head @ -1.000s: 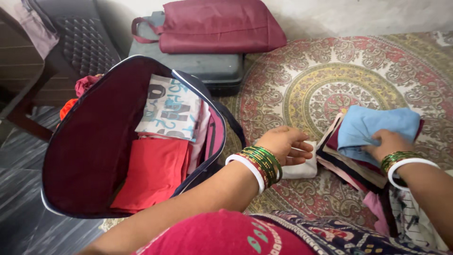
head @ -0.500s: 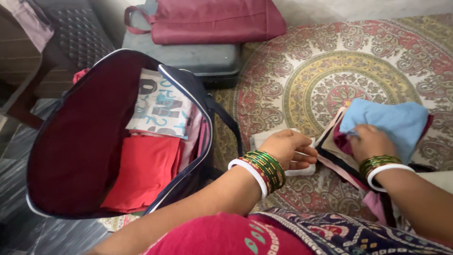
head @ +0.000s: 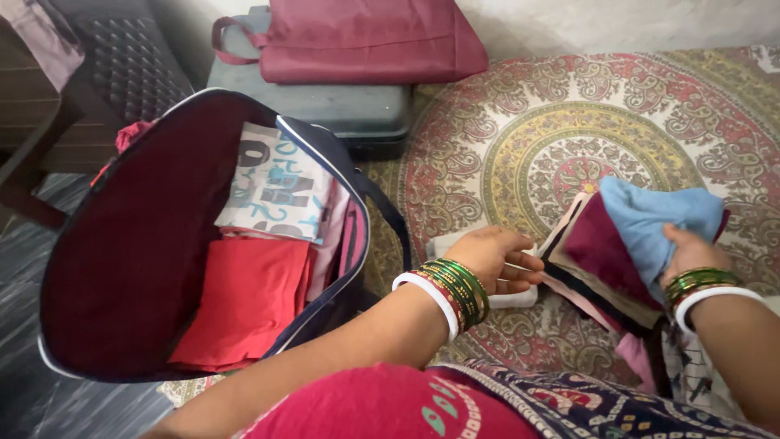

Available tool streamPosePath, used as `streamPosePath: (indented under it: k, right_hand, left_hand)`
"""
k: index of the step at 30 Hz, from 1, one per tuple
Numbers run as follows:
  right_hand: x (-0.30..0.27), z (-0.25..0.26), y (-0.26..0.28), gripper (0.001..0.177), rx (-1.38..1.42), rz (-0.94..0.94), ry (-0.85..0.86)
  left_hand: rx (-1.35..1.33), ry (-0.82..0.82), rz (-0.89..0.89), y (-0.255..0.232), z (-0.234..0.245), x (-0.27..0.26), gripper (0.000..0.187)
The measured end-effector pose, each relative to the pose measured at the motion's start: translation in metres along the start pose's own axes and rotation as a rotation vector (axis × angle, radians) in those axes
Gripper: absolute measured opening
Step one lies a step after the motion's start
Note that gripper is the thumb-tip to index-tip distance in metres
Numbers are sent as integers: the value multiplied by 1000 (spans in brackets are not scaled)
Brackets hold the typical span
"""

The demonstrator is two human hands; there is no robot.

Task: The person picks up various folded clothing items and places them into a blue and white bag.

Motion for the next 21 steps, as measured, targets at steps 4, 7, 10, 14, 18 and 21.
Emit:
streamPosePath:
  k: [4,7,10,14,18,21]
  right_hand:
    - [-15,21,58,30,939,-393,-72]
    - [-41,57,161,33,1037,-316,62]
    - [-95,91,281,43,1096,-225,448]
    - [-148,99,395,47,1168,-11,829]
    - [-179,75,463,42,1179,171,814]
    - [-219,48,496,45,1090,22,805]
  left_hand:
    - [-12,37,-42,-9,4,-6,33]
    - [-92,96,-88,-31,6,-13,49]
    - [-56,116,-313,-73,11,-29,67]
    - [203,-206,-677,-135,35,-80,85]
    - [75,269,-587,-153,61,-139,63]
    - [118,276,-480,-165,107,-169,54]
Point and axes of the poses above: each hand's wrist, its own x-axis towards the middle knuckle, its own z-axis out of the back of the hand, y = z × x, the point moved 4 cm from there along x, towards the middle knuckle
